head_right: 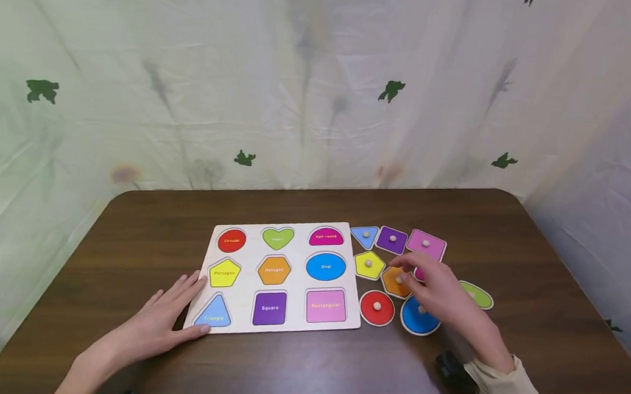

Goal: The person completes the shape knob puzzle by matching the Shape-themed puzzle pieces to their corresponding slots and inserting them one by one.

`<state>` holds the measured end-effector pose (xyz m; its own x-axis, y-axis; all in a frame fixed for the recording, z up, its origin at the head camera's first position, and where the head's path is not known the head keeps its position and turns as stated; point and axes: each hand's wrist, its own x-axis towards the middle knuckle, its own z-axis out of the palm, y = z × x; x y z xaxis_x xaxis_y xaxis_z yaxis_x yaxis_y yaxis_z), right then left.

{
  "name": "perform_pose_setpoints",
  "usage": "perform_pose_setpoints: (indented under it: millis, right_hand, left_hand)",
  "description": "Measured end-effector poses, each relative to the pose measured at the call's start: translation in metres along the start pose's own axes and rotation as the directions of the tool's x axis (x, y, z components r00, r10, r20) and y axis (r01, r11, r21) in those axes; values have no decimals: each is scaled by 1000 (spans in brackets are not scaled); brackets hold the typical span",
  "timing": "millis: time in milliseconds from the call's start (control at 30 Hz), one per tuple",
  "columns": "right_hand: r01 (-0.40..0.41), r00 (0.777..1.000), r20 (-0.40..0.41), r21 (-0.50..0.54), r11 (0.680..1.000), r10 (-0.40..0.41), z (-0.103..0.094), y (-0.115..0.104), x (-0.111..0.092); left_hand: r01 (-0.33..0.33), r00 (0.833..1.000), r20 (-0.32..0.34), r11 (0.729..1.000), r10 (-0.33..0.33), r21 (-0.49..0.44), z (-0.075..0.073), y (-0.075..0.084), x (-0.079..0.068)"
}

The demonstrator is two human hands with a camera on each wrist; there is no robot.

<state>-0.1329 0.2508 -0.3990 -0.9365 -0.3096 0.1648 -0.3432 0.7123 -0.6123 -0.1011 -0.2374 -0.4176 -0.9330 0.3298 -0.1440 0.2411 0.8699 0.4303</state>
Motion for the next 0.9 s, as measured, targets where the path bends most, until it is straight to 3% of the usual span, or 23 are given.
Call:
perform_pose_setpoints:
  millis: [600, 900]
  right_hand:
    - [-45, 983, 176, -23, 999, 49, 2, 25, 10]
    - [-38, 978, 204, -19, 999, 41, 2, 29, 15]
  left_hand:
    - [-3, 1000, 2, 1000, 3, 14, 1, -2, 4]
    - [1, 1000, -4, 1000, -1, 14, 2, -2, 4]
